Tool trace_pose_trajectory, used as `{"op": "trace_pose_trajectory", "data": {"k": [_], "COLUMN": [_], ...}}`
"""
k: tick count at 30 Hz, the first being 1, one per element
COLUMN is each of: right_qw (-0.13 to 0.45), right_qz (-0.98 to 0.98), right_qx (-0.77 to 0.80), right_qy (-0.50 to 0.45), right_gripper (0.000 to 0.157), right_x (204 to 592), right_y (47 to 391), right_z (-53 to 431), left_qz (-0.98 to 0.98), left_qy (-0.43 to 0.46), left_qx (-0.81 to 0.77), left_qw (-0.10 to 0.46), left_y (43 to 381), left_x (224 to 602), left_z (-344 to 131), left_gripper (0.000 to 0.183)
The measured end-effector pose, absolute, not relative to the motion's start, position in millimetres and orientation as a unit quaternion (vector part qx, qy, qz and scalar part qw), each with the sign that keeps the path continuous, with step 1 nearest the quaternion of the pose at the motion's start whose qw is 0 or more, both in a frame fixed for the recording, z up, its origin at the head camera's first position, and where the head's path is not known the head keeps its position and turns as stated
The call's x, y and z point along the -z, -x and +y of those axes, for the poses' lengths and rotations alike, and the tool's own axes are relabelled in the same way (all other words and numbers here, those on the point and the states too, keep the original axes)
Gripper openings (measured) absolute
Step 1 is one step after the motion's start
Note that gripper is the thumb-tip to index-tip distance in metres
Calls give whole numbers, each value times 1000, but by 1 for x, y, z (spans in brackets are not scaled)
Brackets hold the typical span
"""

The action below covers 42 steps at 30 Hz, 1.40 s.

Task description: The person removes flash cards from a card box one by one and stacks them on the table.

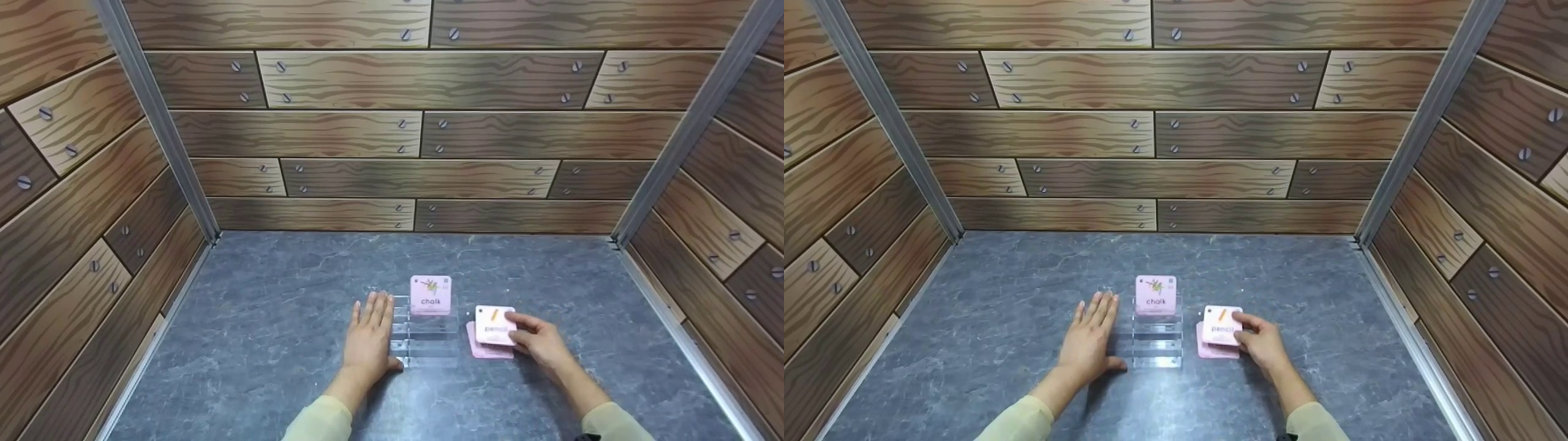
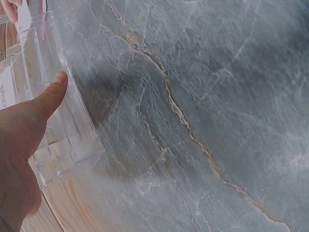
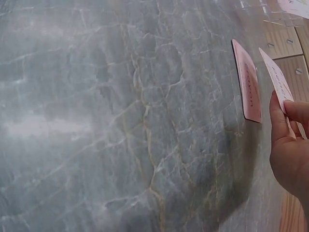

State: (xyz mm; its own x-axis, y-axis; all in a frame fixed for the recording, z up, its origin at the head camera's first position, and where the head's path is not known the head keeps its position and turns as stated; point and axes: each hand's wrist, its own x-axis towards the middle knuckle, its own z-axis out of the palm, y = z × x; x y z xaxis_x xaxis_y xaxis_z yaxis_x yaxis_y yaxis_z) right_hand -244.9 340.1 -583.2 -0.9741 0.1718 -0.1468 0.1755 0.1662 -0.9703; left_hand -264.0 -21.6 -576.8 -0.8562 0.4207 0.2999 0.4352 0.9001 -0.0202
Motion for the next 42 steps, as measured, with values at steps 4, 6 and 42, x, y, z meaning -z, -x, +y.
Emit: {"op": "trace_pose_trajectory", "data": {"k": [4,6,42], "right_qw": [13,17,47], "right_qz": [757,753,758], "right_qx": [644,649,648], "right_qy": [-110,-107,-56], "right_gripper": [50,50,50], "right_x": [586,587,589], "right_y": [245,245,242], "right_z": [341,341,340], "left_qz": [-963,-963,-964], "left_qy": [220,219,220], "left_qx": [27,28,19], "left_qw": [150,151,147], "left_y": [264,264,264], "left_x": [576,576,577], "left_z": [-22,-22,-21], "left_gripper": [140,140,138]}}
